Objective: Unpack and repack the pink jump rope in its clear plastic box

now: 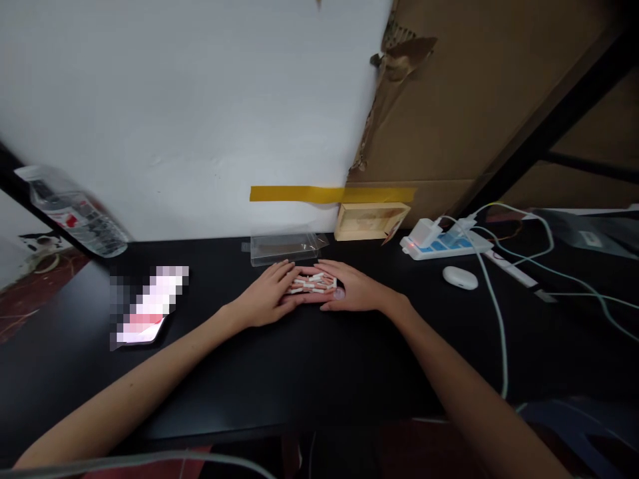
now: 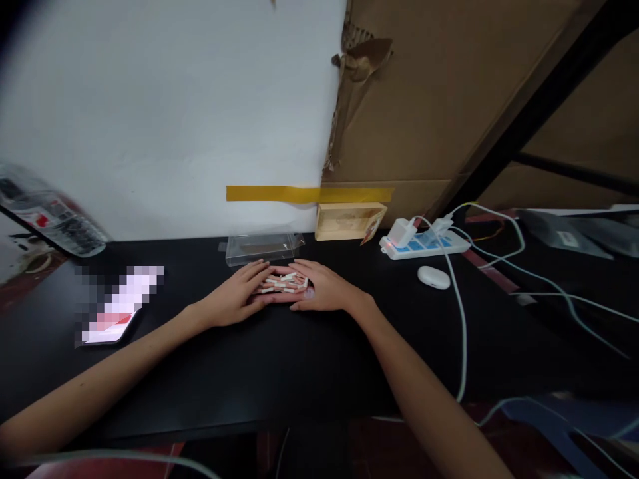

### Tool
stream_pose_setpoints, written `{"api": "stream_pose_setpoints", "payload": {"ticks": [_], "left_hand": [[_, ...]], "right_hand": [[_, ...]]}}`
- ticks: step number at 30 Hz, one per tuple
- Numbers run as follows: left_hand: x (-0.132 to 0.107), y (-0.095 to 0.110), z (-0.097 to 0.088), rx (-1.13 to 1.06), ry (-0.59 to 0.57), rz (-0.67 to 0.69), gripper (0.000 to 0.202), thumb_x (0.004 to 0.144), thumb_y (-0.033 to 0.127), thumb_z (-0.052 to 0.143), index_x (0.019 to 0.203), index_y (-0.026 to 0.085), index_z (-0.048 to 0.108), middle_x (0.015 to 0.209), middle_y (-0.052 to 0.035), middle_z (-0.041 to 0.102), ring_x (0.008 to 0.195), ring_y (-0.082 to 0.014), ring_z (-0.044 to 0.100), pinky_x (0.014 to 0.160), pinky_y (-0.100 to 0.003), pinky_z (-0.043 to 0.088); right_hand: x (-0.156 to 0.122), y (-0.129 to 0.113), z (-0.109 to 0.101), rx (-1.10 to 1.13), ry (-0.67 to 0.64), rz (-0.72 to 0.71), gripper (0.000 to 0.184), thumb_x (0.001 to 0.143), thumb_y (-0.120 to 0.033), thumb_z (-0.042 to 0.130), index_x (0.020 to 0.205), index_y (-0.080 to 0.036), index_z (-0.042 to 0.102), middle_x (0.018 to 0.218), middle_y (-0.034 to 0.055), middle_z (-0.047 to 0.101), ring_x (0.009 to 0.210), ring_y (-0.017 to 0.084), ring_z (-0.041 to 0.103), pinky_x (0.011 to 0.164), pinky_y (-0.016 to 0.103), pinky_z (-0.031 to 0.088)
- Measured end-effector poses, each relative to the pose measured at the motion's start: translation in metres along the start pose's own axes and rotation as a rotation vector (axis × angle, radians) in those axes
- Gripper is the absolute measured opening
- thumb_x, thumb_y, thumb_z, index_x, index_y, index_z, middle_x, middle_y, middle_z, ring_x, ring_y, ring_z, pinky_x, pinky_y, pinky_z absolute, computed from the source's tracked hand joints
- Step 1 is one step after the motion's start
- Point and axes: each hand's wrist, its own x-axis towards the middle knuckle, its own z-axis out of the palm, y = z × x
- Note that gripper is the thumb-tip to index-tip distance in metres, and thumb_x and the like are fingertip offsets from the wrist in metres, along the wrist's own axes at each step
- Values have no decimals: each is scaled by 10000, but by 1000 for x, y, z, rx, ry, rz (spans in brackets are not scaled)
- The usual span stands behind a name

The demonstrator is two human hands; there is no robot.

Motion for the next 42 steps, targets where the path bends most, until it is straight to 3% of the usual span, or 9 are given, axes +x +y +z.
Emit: {"api": "stream_pose_setpoints", "payload": {"ticks": [5,10,15,20,27,34,36,39,42], "left_hand": [[1,5,9,116,-12,-59,742,916,519,539,1502,109,340,1508,-219,437,1405,-383,388,1150,-556,301],[6,15,-1,205,-19,-127,626,885,434,564,1412,107,472,1326,-169,594,1181,-349,559,1036,-481,428],[11,23,0,191,-35,-201,474,825,324,596,1272,168,581,1164,-130,652,1090,-324,599,970,-464,469],[13,21,7,197,3,-289,383,805,227,596,1182,161,624,1114,-148,617,1040,-327,571,893,-458,497],[14,2,2,76,57,-313,338,813,130,583,1145,182,616,1155,-112,621,1060,-275,589,918,-390,486],[12,-4,5,62,26,-289,378,781,72,584,1142,166,639,1055,-119,698,1006,-312,626,870,-420,481],[13,-3,2,-86,131,-314,379,788,76,594,1150,173,647,1066,-113,709,1009,-308,635,887,-425,481],[16,4,-6,-669,309,-444,240,824,178,670,1064,167,673,981,-100,724,917,-276,679,842,-405,516],[17,20,-15,-1439,206,-602,224,800,272,765,940,126,669,877,-116,717,813,-269,712,748,-399,563]], "right_hand": [[-1,-2,4,34,47,-74,737,789,-430,766,1448,-241,496,1378,128,583,1301,303,533,1108,493,434],[8,-20,16,45,114,-103,601,825,-250,675,1403,-207,512,1299,130,613,1218,273,579,1060,466,482],[11,-30,21,95,154,-132,599,762,-169,648,1349,-205,536,1229,129,638,1134,270,625,1004,470,521],[11,-41,12,201,226,-123,611,768,-222,693,1356,-203,528,1286,143,634,1172,290,629,1024,487,510],[17,-40,6,579,312,-48,532,904,-378,647,1398,-242,502,1328,135,628,1231,277,616,1049,485,501],[18,-32,14,531,369,-29,446,927,-395,633,1343,-248,571,1310,121,646,1222,281,613,1080,515,451],[18,-32,9,596,425,-14,410,935,-428,622,1310,-264,599,1312,100,652,1228,275,607,1097,504,428],[29,-34,0,848,494,-27,403,929,-522,602,1249,-277,635,1298,70,667,1231,263,603,1106,470,417],[54,-44,-4,1176,459,-19,456,883,-584,622,1203,-261,652,1260,63,689,1210,268,617,1078,453,445]]}}
